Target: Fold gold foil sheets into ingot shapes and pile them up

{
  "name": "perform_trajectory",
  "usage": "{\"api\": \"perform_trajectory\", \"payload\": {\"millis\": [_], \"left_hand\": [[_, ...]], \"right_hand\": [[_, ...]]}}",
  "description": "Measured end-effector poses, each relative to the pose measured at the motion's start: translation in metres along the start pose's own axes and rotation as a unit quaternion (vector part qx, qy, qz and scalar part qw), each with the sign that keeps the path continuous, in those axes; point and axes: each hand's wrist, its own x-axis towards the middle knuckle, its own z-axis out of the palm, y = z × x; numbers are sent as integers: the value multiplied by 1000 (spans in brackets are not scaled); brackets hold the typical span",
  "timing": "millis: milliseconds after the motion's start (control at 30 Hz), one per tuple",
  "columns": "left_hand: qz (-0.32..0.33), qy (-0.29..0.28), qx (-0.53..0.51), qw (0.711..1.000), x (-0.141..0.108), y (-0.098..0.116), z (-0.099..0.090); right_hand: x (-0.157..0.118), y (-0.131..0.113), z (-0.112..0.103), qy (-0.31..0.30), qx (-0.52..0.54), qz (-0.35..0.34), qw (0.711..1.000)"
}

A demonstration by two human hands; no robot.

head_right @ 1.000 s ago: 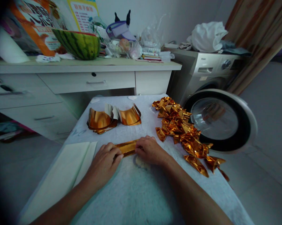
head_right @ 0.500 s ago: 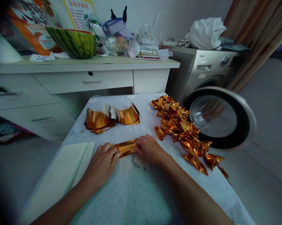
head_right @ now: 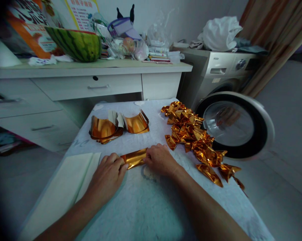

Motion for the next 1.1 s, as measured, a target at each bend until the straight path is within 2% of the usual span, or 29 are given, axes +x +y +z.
{"api": "perform_trajectory", "payload": {"millis": [367, 600, 1100], "left_hand": [[-6, -10, 27, 1000, 2, -1, -1], [-29, -36, 16, 999, 3, 1, -3], [-13, -23, 22, 999, 3, -3, 3]], "right_hand": [[0, -1, -1, 0, -7, 13, 1000], [0, 2, -3, -9, 2, 7, 1000], [0, 2, -1, 1, 3, 10, 1000]]}}
